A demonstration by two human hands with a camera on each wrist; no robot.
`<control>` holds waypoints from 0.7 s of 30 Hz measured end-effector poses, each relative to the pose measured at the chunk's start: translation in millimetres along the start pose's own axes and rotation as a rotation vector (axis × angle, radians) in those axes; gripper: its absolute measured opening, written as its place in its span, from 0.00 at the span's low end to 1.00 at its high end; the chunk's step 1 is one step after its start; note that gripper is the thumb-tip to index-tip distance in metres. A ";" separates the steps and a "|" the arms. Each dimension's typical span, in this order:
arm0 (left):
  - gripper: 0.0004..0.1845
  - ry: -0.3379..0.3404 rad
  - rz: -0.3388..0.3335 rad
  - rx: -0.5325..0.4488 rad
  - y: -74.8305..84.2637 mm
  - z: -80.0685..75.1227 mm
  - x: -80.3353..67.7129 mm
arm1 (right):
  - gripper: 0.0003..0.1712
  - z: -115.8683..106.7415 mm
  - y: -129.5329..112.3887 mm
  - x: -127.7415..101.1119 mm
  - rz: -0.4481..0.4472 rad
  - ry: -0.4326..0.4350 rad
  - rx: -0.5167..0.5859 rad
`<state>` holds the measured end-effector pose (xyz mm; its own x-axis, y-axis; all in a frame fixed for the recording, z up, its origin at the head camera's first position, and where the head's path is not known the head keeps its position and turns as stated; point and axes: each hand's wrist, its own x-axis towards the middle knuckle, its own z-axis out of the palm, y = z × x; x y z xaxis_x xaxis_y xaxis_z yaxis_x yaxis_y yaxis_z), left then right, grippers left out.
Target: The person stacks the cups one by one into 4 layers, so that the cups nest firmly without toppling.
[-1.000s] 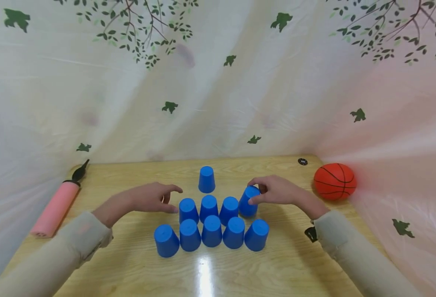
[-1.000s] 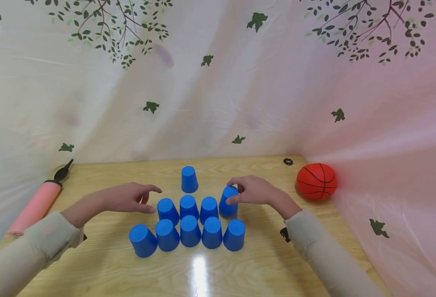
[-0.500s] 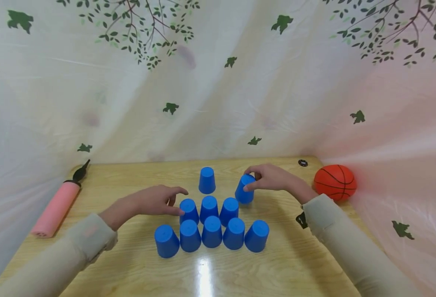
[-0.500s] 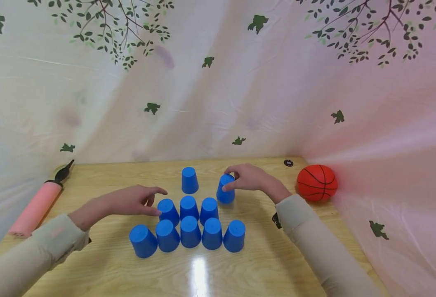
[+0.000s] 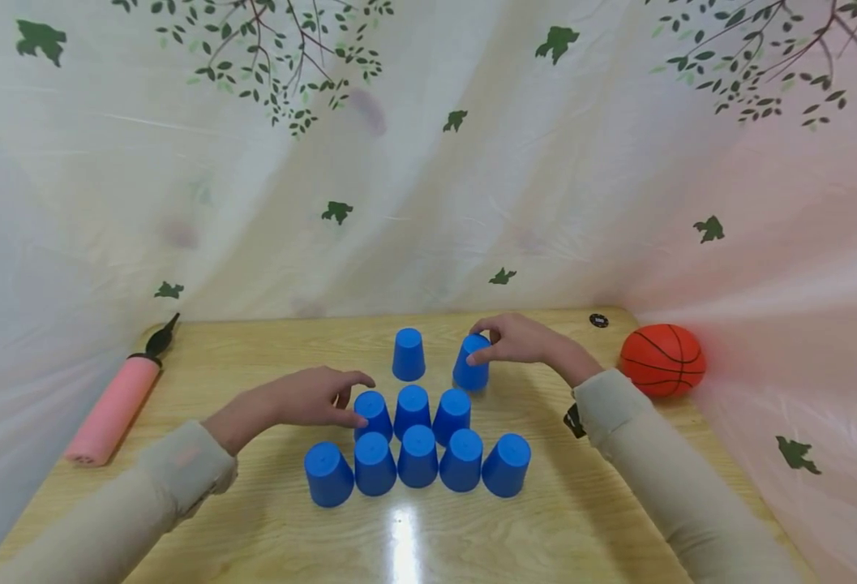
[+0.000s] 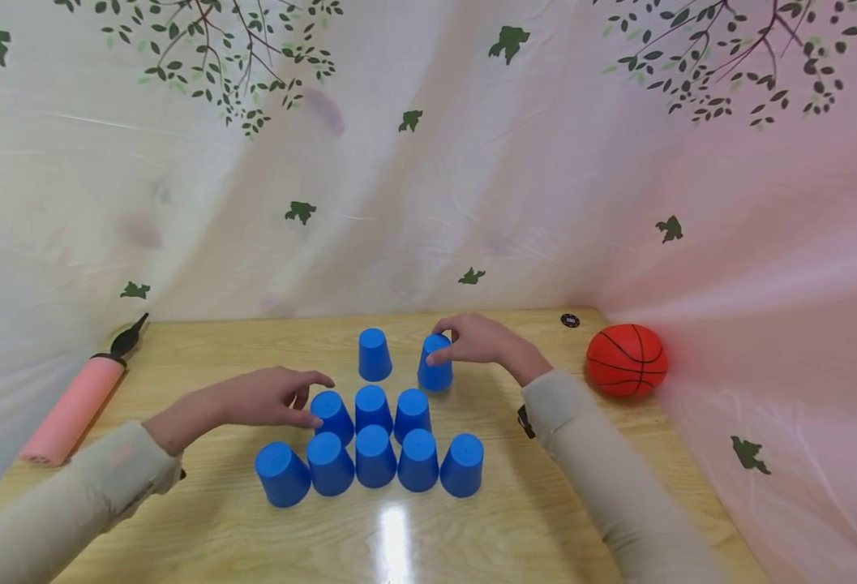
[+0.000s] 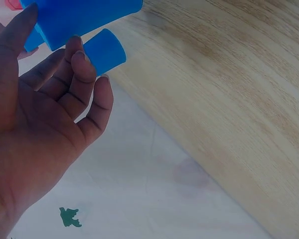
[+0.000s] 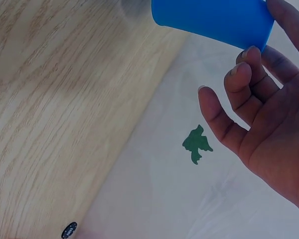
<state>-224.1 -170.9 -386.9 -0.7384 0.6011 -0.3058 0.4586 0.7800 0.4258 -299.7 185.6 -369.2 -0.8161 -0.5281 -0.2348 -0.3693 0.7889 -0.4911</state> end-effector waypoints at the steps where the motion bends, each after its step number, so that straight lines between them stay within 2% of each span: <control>1: 0.35 0.000 0.001 0.000 0.2 0.0 0.2 | 0.38 0.1 -0.2 1.3 0.005 0.000 0.001; 21: 0.30 -0.008 0.027 -0.046 -2.9 4.2 1.3 | 0.38 8.1 -6.4 22.6 0.007 -0.012 -0.004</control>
<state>-224.3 -171.7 -392.2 -0.7222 0.6230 -0.3004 0.4548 0.7550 0.4724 -312.2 166.1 -378.2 -0.8134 -0.5263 -0.2480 -0.3657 0.7940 -0.4857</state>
